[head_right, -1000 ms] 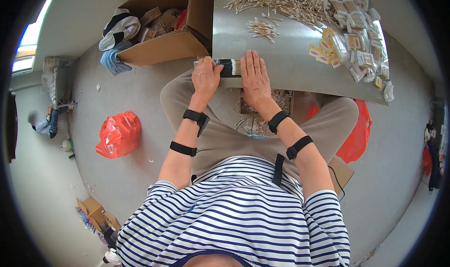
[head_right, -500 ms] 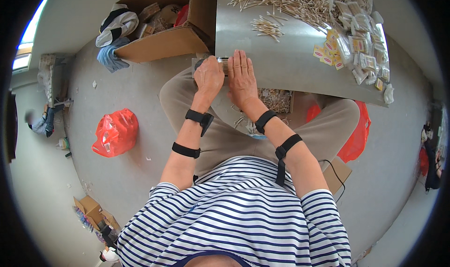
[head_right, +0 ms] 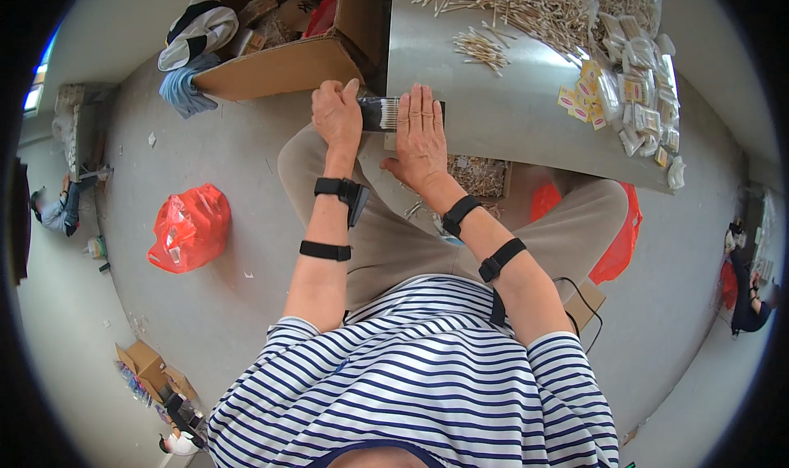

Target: Packaging cotton swabs into small plastic bags and sealing them.

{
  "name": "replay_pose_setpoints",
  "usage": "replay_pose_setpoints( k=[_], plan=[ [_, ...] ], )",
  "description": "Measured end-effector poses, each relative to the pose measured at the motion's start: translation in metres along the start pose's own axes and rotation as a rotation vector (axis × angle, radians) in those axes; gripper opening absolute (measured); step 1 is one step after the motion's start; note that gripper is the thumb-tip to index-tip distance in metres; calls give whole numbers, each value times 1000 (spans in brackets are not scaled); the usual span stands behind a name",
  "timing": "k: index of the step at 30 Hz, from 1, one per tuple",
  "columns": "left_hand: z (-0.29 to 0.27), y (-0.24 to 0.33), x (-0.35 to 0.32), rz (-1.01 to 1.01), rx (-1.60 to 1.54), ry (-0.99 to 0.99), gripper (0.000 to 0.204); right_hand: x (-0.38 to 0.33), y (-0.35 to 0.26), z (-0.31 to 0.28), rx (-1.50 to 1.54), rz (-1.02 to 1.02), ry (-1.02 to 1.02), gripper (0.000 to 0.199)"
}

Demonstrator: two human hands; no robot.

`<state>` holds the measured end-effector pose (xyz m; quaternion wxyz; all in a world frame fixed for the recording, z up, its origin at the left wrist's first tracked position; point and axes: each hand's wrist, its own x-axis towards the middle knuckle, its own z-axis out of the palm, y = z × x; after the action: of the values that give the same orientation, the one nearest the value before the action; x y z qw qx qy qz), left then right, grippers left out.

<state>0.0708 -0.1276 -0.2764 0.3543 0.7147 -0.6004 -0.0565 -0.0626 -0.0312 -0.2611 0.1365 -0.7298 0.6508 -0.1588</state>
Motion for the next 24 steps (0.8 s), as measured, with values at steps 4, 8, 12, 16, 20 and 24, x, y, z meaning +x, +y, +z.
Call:
replay_pose_setpoints(
  k=[4, 8, 12, 16, 20, 24],
  plan=[
    [14, 2, -8, -185, -95, -298, 46, 0, 1, 5, -11, 4, 24, 140],
    [24, 0, -17, -150, -116, -294, 51, 1, -1, 6, 3, 4, 24, 139],
    [29, -2, -19, -119, -141, -257, 50, 3, -6, 7, 1, 22, 24, 139],
    [28, 0, -20, -123, -156, -279, 49, 4, -8, 9, 18, 14, 44, 138],
    [32, -4, -20, -77, -179, -273, 42, 5, -10, 8, 41, 5, 54, 136],
    [39, -12, -19, 322, -53, -249, 17, 6, -8, 3, 13, 24, 69, 136]
  ],
)
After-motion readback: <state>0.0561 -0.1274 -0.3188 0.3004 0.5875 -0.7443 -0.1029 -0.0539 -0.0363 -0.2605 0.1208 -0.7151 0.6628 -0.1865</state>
